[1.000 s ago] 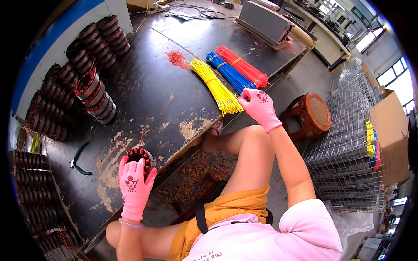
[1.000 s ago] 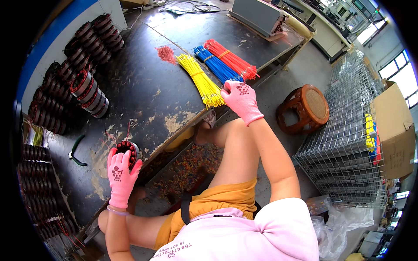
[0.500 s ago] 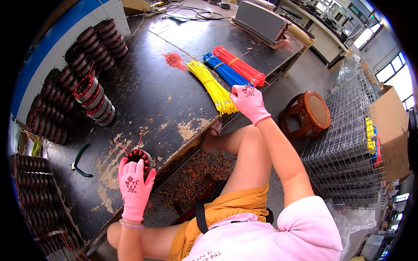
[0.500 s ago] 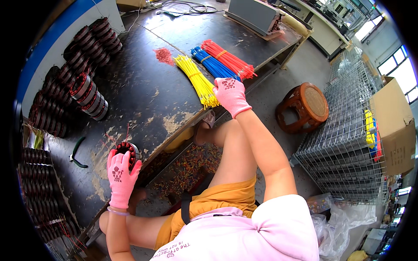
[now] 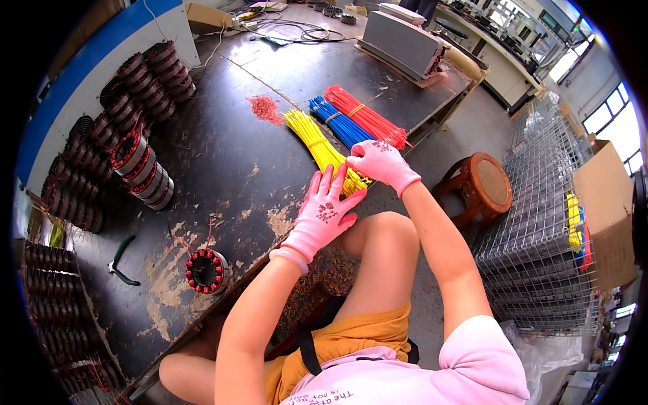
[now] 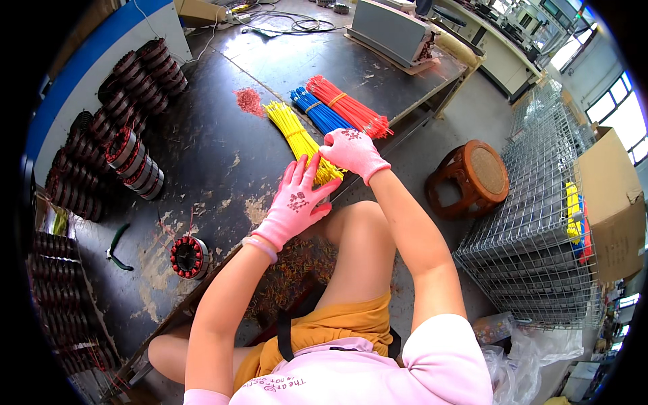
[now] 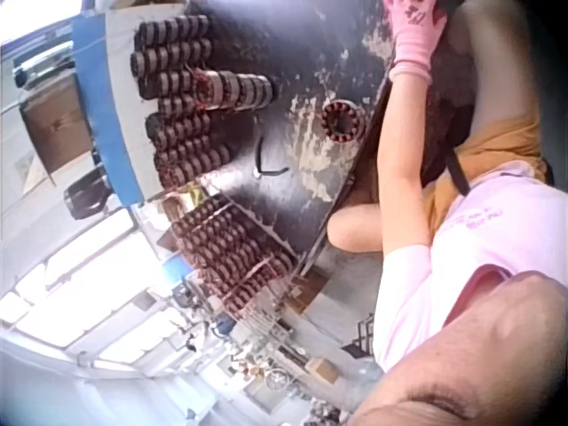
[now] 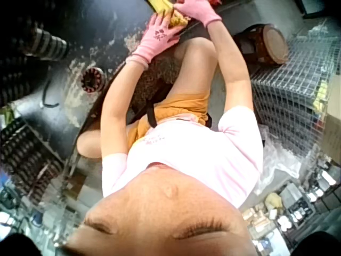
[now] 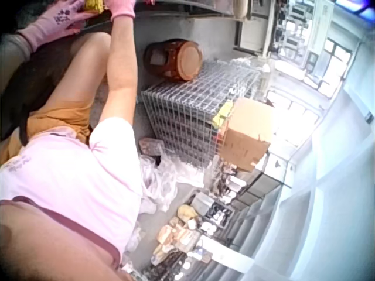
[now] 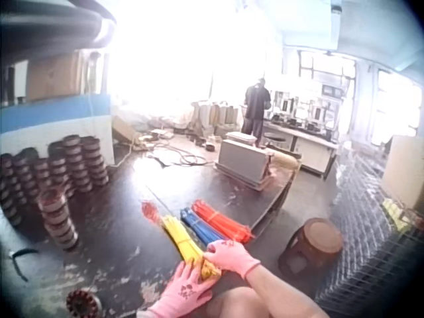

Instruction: The person assembles a small electronic component by inserting various colored wires into a core, using pliers to trim wire ends, and securing them with cable ties.

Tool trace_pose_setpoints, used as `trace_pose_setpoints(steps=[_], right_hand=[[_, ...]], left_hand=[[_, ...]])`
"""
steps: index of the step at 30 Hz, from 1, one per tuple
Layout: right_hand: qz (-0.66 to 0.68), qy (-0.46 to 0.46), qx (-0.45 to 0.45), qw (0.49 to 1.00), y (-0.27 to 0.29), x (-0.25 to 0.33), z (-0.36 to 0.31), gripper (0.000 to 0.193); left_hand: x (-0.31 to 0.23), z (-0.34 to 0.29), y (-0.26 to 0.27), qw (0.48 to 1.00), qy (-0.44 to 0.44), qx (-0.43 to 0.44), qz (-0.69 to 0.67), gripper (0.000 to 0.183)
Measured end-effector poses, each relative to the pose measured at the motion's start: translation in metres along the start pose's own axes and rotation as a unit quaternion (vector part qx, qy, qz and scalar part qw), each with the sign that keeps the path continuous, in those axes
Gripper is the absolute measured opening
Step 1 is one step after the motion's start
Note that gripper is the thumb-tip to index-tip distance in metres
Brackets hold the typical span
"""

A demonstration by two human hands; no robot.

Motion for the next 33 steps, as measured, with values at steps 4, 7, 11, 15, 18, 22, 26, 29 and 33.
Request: trace_pose_setpoints(steps=[4,7,11,15,18,22,26,29,33], right_hand=[[0.057,0.020,-0.002,0.998,-0.004,0.000,0.000,0.032],[0.107,0.050,-0.028,0.993,-0.013,-0.003,-0.011,0.032],[0.230,0.024,-0.009,0.973,-0.013,-0.021,-0.042,0.032],[0.380,-0.030,0.010,0.924,0.016,-0.011,-0.105,0.025],[0.481,-0.059,-0.001,0.875,0.041,0.011,-0.153,0.020],[0.477,0.041,-0.024,0.878,0.051,0.044,-0.180,0.012],[0.356,0.301,0.078,0.881,0.013,0.133,-0.162,0.011],[0.340,0.364,0.106,0.861,-0.002,0.176,-0.148,0.016],[0.309,0.379,0.022,0.872,-0.044,0.209,-0.089,0.020]], left_hand=[[-0.002,0.010,-0.020,0.998,0.033,0.021,0.044,0.065],[-0.001,0.011,-0.029,0.997,0.035,0.054,0.045,0.065],[-0.002,0.015,-0.034,0.996,0.028,0.064,0.054,0.065],[-0.001,0.015,-0.026,0.998,0.026,0.037,0.038,0.060],[-0.006,-0.003,-0.001,1.000,0.001,-0.028,0.009,0.054],[-0.053,-0.081,0.109,0.974,-0.049,-0.205,-0.081,0.042],[-0.050,-0.112,0.203,0.943,0.059,-0.272,0.182,0.024],[-0.026,-0.148,0.211,0.973,0.060,-0.170,0.141,0.034],[0.007,-0.194,0.227,0.936,0.299,-0.177,0.050,0.024]])
Point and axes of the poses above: each hand's wrist, its own z-axis towards the middle knuckle, its own y-axis out of the back of the hand, x = y × z, the point moved 4 cm from there along z, towards the middle knuckle, and after that the axes turned 5 degrees about z, right-handed, at the moved point
